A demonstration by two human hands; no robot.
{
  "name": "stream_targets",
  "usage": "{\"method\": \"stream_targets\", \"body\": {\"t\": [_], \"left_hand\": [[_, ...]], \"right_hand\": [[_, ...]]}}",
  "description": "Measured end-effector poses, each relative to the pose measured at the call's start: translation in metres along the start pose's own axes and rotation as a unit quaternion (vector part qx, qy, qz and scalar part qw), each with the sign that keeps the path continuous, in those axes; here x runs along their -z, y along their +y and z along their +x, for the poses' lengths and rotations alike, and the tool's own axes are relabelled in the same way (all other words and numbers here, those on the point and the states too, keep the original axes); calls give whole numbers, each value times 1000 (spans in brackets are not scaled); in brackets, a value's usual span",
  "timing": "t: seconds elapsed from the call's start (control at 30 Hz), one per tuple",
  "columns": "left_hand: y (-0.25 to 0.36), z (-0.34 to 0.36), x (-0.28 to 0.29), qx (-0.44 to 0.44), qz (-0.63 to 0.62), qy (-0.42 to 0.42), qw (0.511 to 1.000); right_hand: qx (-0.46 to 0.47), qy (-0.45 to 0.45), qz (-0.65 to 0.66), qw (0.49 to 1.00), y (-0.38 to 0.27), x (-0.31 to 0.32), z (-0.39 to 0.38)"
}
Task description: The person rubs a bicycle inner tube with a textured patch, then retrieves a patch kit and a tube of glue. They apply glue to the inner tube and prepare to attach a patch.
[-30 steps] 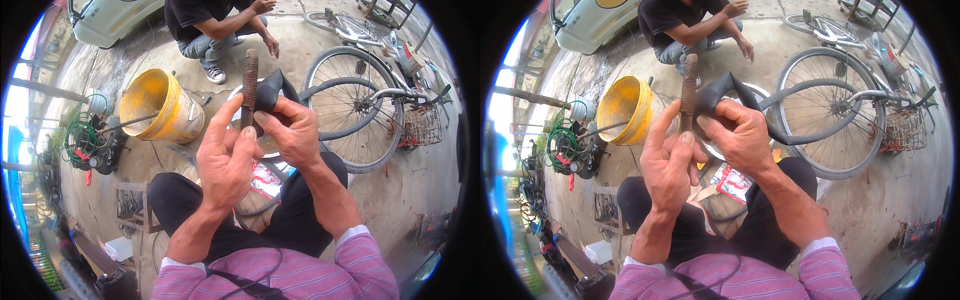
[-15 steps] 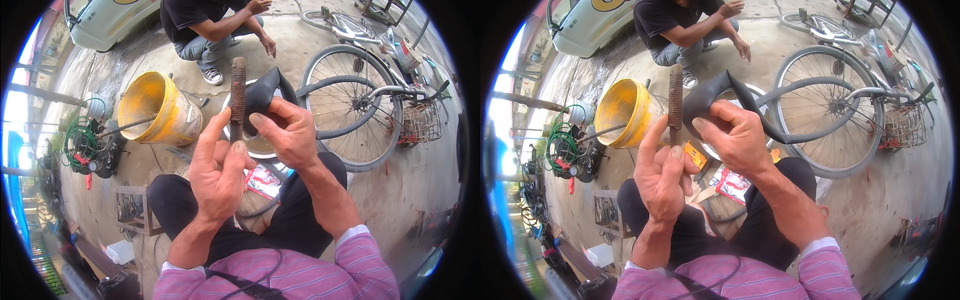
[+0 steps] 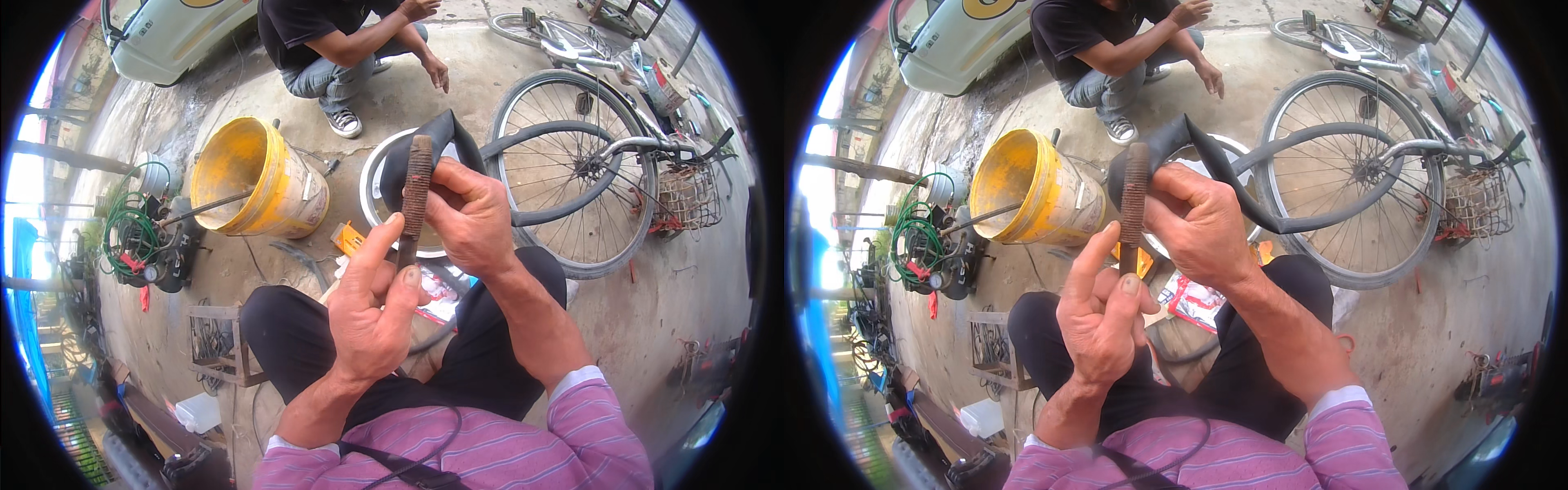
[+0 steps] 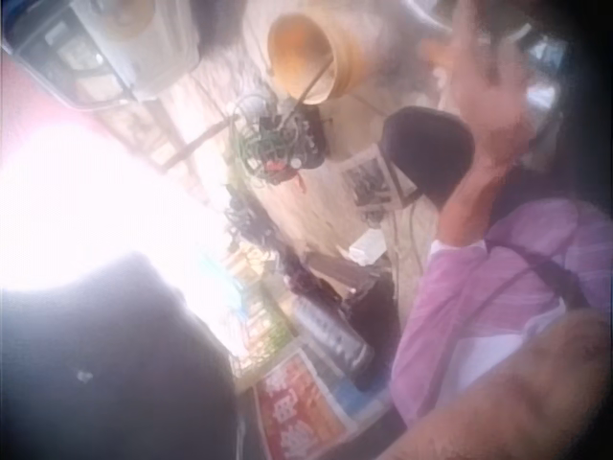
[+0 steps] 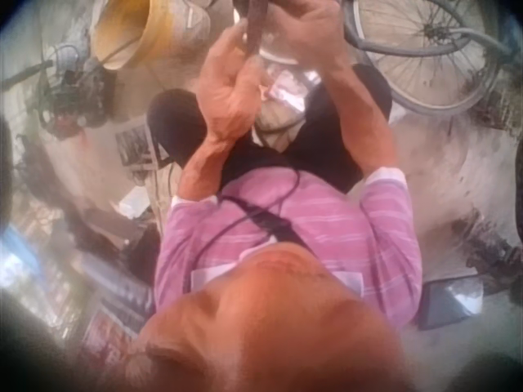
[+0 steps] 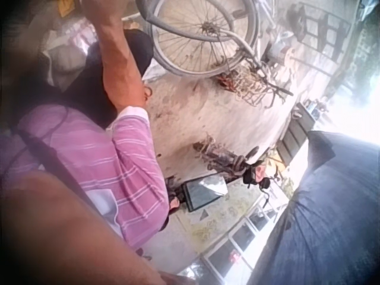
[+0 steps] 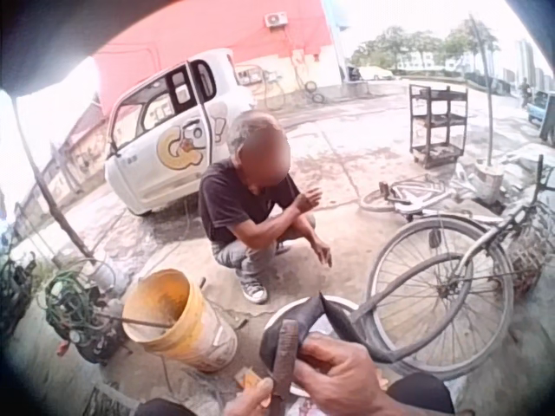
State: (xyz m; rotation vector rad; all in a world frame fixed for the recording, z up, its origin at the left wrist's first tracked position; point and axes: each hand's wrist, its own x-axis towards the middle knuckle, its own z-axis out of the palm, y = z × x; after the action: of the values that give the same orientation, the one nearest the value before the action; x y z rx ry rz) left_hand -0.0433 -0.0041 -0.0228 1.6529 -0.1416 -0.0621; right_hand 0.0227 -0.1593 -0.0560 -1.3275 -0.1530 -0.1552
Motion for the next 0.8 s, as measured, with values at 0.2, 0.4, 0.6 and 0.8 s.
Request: {"method": "stream_targets", "body": {"t": [0.2,0.4,0.6,0.8], "left_hand": [[9,36,-5,1,-41,30,999],[-1,-4,0,-16,9,2,1000],[5,29,-3,-3,2,15,1000],[3,8,6,-20,18,7,1000]], "right_hand": [[43,5,-30,999,3,-3,-1],[-2,27,60,998,0,-3,1],[24,-11,-81,996,4,0,-3],[15,17,21,1000,3,-2,-1]]}}
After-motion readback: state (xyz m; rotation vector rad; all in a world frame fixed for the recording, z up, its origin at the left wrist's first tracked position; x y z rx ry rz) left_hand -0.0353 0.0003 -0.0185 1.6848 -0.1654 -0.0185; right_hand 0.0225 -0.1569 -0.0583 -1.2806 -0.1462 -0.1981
